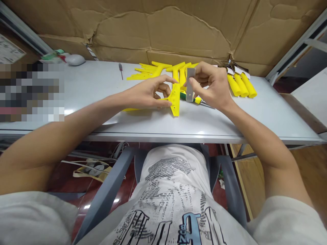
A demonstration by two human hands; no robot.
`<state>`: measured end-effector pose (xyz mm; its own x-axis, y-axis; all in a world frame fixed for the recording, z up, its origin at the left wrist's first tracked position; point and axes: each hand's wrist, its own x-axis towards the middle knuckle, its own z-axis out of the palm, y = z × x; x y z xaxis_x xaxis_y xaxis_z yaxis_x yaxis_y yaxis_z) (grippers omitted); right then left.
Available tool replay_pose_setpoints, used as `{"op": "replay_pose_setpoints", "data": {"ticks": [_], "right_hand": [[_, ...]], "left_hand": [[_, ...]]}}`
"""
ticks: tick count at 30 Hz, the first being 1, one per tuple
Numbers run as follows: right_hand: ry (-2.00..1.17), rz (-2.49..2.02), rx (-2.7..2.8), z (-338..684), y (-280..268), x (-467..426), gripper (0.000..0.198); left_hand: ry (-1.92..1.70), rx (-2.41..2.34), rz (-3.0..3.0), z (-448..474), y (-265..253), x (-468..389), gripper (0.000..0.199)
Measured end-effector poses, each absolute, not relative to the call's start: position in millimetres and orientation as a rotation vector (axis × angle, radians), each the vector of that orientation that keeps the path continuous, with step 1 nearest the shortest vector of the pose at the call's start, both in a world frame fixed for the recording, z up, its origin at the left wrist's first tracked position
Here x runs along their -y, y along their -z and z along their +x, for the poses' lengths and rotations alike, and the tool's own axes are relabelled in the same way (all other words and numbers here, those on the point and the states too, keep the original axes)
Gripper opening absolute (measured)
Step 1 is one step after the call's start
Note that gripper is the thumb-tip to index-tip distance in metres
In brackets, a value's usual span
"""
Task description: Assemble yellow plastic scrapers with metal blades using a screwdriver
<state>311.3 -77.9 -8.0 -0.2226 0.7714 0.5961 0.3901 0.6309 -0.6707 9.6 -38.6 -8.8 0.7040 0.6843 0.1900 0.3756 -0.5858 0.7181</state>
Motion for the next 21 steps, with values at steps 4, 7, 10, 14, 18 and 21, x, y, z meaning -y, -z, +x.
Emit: {"op": "replay_pose_setpoints", "data": {"ticks": [4,7,10,14,18,21], "right_hand": [[-0.115,-0.993,2.036,317.5,11.7,81.2,0.036],[0.039,-0.958,2.155,322.5,15.1,75.8,0.036],[0.104,-0.857,2.24,328.8,16.4,71.2,0.034],[0.224,-0.874,2.325,339.1,17.5,67.9,0.039],[0.537,-0.601,2.397,341.8,24.5,61.3,0.054],[0.726,-0.501,2.43,338.4,29.3,59.9,0.052]], "left_hand": [[-0.671,-0.768,2.208,8.2,12.1,34.4,0.079],[-0.729,-0.792,2.145,8.3,15.6,32.2,0.08],[-0.798,-0.814,2.096,8.9,17.7,31.5,0.077],[-0.893,-0.774,2.072,9.0,16.1,30.9,0.066],[-0.971,-0.631,2.022,11.0,12.5,31.7,0.061],[-0.998,-0.558,1.975,14.2,9.8,35.3,0.071]]}}
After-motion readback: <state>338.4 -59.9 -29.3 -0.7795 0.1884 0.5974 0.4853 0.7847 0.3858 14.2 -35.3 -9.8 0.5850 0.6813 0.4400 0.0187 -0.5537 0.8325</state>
